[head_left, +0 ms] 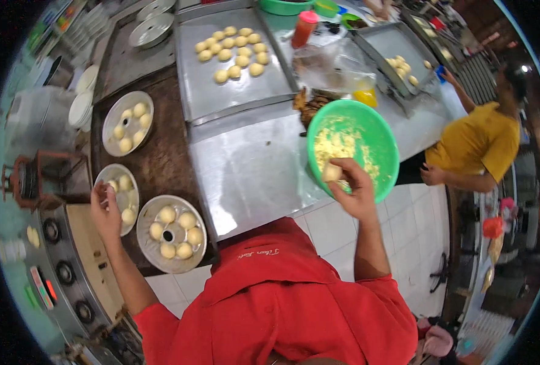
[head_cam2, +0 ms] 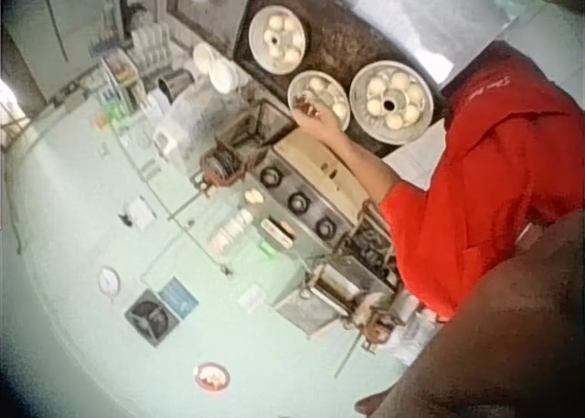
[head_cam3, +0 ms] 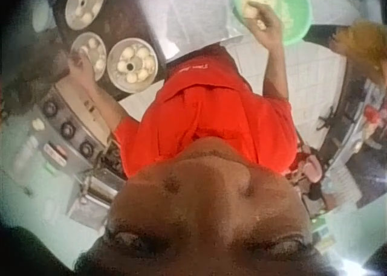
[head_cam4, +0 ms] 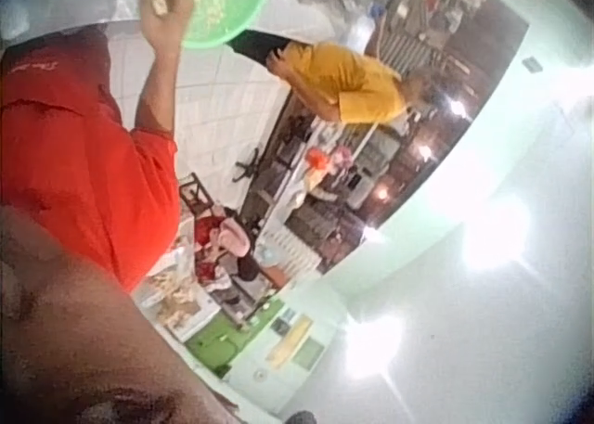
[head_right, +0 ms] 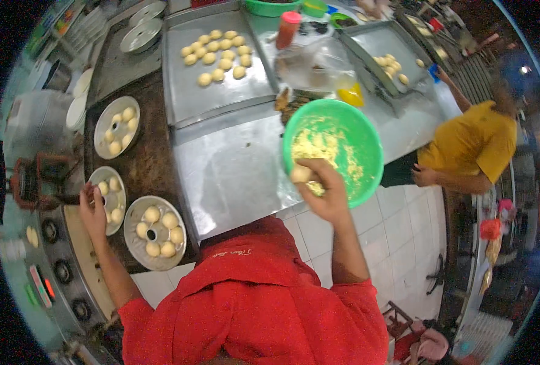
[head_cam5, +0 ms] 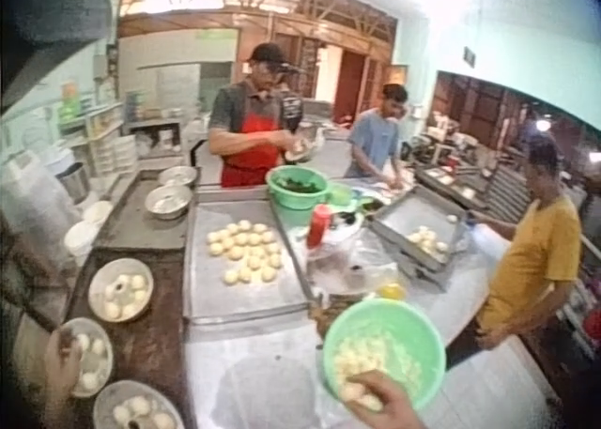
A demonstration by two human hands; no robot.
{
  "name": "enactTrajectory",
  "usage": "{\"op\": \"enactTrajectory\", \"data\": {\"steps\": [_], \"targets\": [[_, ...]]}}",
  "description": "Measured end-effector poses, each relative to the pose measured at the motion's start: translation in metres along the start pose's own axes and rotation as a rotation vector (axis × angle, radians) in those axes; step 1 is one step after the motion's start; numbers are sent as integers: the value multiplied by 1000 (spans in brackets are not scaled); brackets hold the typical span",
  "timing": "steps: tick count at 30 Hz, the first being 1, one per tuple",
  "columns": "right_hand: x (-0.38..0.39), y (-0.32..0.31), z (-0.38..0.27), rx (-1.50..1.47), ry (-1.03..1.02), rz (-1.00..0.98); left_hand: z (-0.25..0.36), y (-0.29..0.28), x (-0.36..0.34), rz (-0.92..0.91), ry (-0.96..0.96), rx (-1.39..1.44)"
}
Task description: The recorder prepares buns by flattening dough balls, adding a yellow cream filling with a spoon, sealing the dough, and placing the buns into circular baking tins.
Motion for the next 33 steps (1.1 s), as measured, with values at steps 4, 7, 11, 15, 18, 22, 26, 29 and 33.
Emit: {"op": "enactTrajectory", "data": {"steps": [4,7,11,15,18,22,26,29,33], "targets": [[11,40,-14,114,20,-26,126,117,56,-372,75,654],[19,65,-10,146,-29,-35,183,203,112,-772,17,877],[32,73,-29,274,-190,-81,221,258,159,-1039,-144,997],[40,71,-22,359,-195,-90,229,273,174,-1109,-191,958],[43,65,-21,393,-184,-69,227,280,174,-1103,-200,894],[47,63,-39,456,-284,17,229,289,168,-964,-367,1113],[60,94,-33,699,-385,-186,226,293,165,-929,-486,1291],[64,105,6,920,-318,-299,212,296,167,-986,-557,1310],[69,109,16,959,-396,-336,200,288,168,-1128,-561,1415]]}}
Point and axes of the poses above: each hand's wrist, its own x-axis away from the middle knuckle, its own y-axis out of the palm, z = x × y, the point moved 7 cm from there along -x, towards the middle knuckle, and after that the axes turned 4 degrees about y, right-handed, at the moved point
